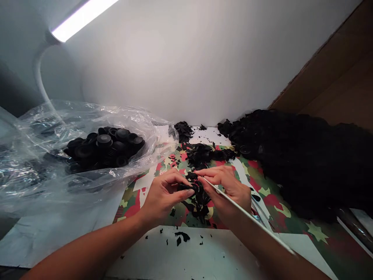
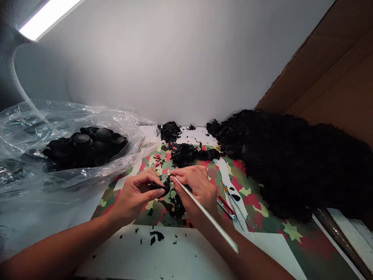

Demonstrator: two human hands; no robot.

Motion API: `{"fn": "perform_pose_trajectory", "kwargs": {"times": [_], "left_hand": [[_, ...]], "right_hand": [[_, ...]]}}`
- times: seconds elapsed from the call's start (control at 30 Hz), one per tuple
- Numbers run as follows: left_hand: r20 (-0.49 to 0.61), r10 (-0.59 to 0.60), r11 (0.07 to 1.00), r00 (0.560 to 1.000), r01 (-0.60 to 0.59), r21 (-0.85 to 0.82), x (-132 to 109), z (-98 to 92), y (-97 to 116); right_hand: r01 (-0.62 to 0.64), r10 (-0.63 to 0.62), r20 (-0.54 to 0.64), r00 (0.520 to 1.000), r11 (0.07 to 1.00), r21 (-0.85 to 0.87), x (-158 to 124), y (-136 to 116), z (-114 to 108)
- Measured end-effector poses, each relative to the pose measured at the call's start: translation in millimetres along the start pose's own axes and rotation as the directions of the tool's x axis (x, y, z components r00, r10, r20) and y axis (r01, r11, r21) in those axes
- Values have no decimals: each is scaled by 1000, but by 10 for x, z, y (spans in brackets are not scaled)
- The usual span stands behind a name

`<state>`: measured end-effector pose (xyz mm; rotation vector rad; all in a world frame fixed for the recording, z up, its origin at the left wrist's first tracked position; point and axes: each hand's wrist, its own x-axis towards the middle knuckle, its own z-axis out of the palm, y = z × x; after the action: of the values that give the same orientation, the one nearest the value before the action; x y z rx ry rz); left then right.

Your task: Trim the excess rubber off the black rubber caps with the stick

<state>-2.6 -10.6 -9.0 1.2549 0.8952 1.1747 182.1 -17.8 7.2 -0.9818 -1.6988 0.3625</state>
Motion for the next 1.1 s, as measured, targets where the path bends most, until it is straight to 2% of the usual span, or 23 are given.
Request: {"fn": "perform_pose_trajectory", "kwargs": {"times": [0.1, 0.2, 0.27, 0.33, 0.63, 0.8, 0.93, 1.03, 1.1], "left_hand": [[15, 10, 996, 1000, -11, 88, -13, -5, 15], [33, 9, 989, 999, -14, 146, -15, -15, 23], [48, 15, 984, 999, -24, 179, -13, -19, 30], [57, 14, 978, 998, -25, 209, -11, -20, 39], [58, -20, 964, 998, 4, 264, -18, -10, 77], [85, -27, 954, 996, 1, 299, -8, -10, 110], [115, -44, 949, 992, 5, 315, 4, -21, 111], [143, -93, 953, 985, 46, 299, 6, -32, 102], [171, -123, 944, 977, 62, 324, 5, -39, 93]], "right_hand": [[-143, 136, 52, 989, 979, 146, 4, 15, -37], [-194, 140, 212, 967, 946, 262, -6, 7, -56], [-153, 77, 264, 961, 947, 281, -2, -7, -54], [-100, 26, 264, 964, 958, 269, 11, -20, -45], [-40, -19, 261, 965, 975, 219, -16, 25, 2], [90, -135, 271, 953, 981, 174, 3, 52, -6], [292, -311, 336, 889, 950, 107, 52, 71, -52], [471, -448, 410, 795, 881, 49, 56, 88, -81], [547, -490, 461, 740, 837, 13, 46, 92, -88]]}}
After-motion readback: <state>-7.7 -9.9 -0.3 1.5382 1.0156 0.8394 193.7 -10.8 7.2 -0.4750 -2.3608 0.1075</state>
